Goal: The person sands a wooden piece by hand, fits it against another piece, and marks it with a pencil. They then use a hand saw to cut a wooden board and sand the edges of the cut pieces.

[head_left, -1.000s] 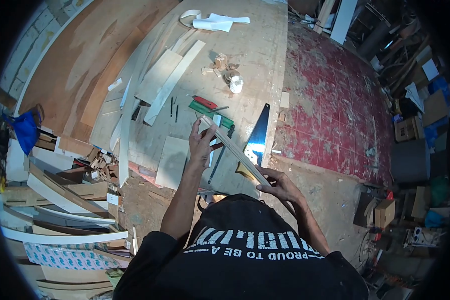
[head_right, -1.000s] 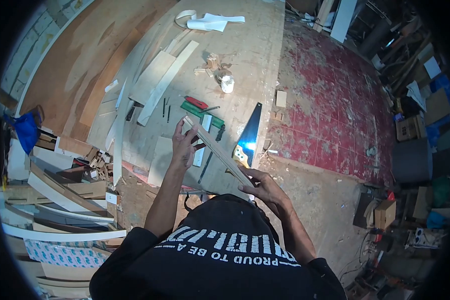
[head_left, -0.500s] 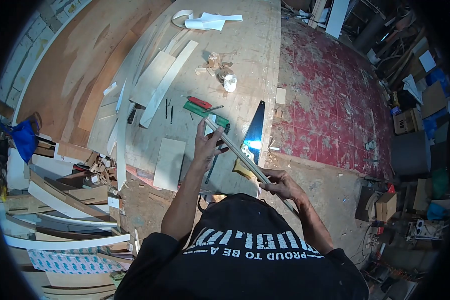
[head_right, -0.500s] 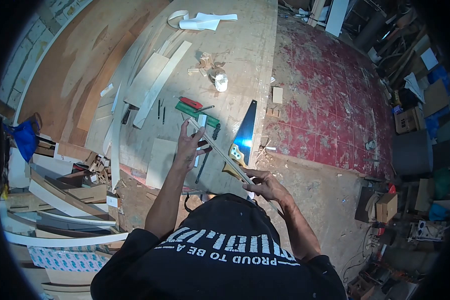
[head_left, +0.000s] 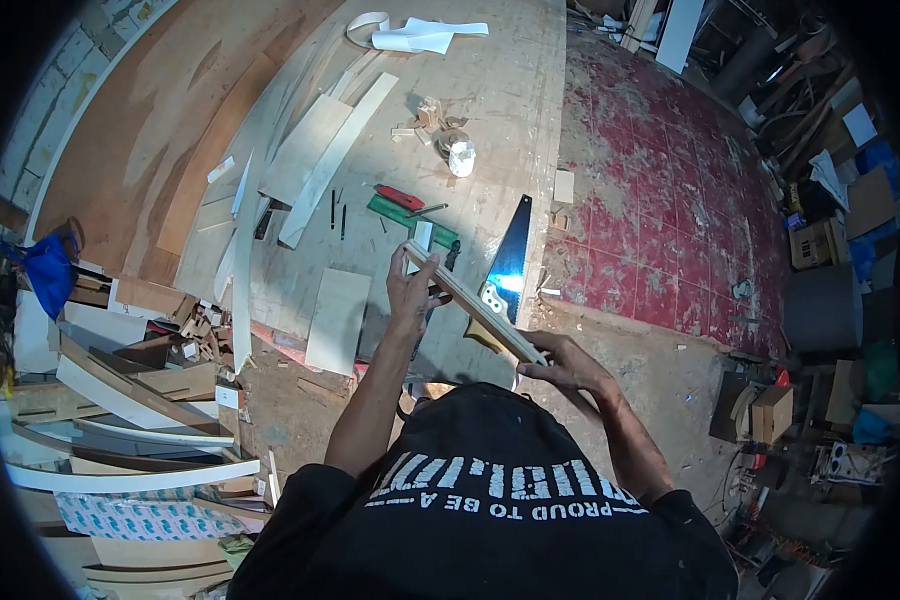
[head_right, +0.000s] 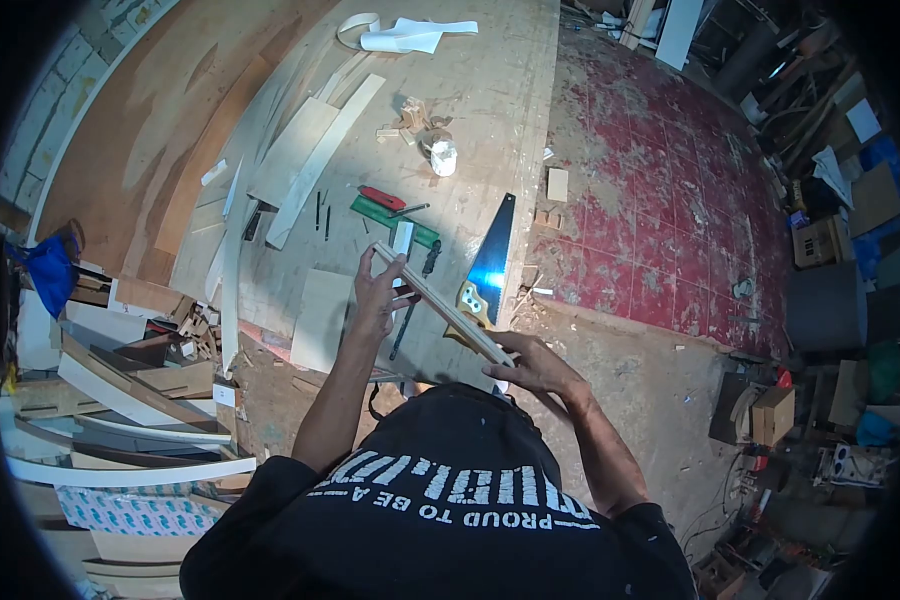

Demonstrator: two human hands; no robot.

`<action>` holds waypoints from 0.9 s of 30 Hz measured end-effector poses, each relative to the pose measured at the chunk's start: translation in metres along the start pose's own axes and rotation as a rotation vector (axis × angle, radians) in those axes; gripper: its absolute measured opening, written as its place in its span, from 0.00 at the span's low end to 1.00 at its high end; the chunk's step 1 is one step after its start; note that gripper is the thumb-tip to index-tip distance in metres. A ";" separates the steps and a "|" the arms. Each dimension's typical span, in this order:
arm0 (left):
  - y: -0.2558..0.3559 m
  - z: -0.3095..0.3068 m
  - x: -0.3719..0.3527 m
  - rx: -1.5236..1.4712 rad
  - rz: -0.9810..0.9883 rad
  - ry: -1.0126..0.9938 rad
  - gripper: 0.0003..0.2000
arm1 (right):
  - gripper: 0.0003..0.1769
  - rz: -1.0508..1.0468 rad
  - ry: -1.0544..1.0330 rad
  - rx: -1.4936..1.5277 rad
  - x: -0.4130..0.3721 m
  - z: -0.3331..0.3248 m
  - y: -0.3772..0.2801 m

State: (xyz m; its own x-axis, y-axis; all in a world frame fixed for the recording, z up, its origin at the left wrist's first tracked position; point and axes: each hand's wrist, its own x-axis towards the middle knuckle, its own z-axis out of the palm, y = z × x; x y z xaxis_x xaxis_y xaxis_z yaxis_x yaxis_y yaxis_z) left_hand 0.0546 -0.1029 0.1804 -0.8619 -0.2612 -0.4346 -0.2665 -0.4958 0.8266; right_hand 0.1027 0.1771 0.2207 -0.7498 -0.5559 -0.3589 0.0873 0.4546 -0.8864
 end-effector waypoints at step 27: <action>-0.006 -0.048 -0.040 1.011 0.689 -0.154 0.40 | 0.17 0.039 0.017 -0.346 -0.011 -0.054 -0.012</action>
State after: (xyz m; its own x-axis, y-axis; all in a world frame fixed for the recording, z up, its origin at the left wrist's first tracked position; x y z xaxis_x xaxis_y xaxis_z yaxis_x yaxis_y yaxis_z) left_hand 0.1108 -0.1292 0.1760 -0.9781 -0.0802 0.1920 0.1090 0.5886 0.8011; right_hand 0.0742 0.2154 0.2512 -0.7617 -0.5227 -0.3829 -0.1094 0.6862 -0.7192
